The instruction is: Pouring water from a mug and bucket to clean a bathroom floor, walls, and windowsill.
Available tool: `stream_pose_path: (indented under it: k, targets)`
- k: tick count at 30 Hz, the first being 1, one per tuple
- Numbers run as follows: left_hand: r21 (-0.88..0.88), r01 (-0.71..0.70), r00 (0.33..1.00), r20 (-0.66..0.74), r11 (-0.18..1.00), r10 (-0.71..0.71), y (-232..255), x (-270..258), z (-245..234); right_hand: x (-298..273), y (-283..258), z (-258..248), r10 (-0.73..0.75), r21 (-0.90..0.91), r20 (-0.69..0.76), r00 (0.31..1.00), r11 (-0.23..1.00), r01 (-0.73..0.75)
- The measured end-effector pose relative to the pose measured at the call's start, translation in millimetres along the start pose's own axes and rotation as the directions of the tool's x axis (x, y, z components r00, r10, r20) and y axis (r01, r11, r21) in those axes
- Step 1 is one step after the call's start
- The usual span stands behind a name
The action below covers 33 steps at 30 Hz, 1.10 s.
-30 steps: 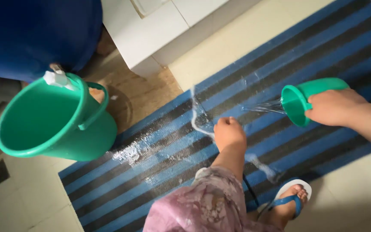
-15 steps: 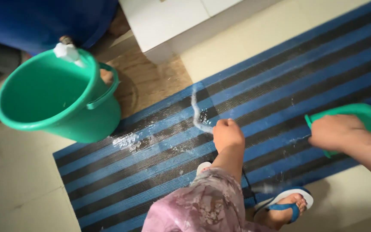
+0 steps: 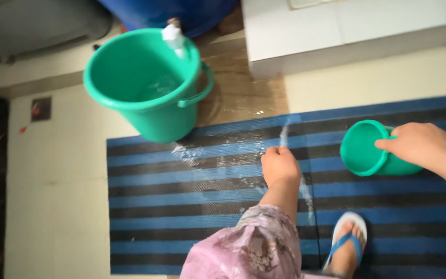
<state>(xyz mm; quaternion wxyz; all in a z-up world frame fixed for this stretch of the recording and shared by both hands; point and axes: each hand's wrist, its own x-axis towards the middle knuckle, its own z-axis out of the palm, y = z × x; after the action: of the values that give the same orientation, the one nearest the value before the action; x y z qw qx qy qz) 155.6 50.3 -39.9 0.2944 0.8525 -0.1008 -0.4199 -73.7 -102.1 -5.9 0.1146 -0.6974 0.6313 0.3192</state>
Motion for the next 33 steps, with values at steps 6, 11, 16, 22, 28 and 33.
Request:
stream_pose_path:
  k: [6, 11, 16, 22, 28, 33]
  targets:
    - [-0.110, 0.027, 0.990, -0.135, 0.994, -0.042, -11.3, 33.4, -20.5, 59.9, -38.9, -8.2, -0.172, -0.061, -0.047, 0.984, 0.984, 0.169]
    - [-0.199, 0.097, 0.963, -0.230, 0.975, -0.142, 11.4, 35.0, -53.8, 85.9, -56.1, -60.6, -0.245, -0.011, -0.154, 0.957, 0.969, 0.246]
    - [-0.296, 0.129, 0.922, -0.317, 0.947, -0.225, 27.1, 37.5, -51.7, 143.4, -53.4, -102.4, -0.319, 0.177, -0.256, 0.912, 0.913, 0.369]
    - [-0.391, 0.137, 0.883, -0.367, 0.910, -0.291, 44.0, 48.6, -42.1, 147.4, -78.4, -195.6, -0.472, 0.445, -0.198, 0.859, 0.738, 0.508]
    - [-0.484, 0.171, 0.857, -0.357, 0.858, -0.372, 64.5, 59.6, -60.2, 141.1, -136.7, -239.0, -0.559, 0.375, -0.154, 0.815, 0.730, 0.572]
    - [-0.517, 0.164, 0.853, -0.353, 0.840, -0.383, 83.2, 87.4, -82.9, 145.5, -189.9, -241.9, -0.661, 0.337, -0.196, 0.724, 0.648, 0.683]
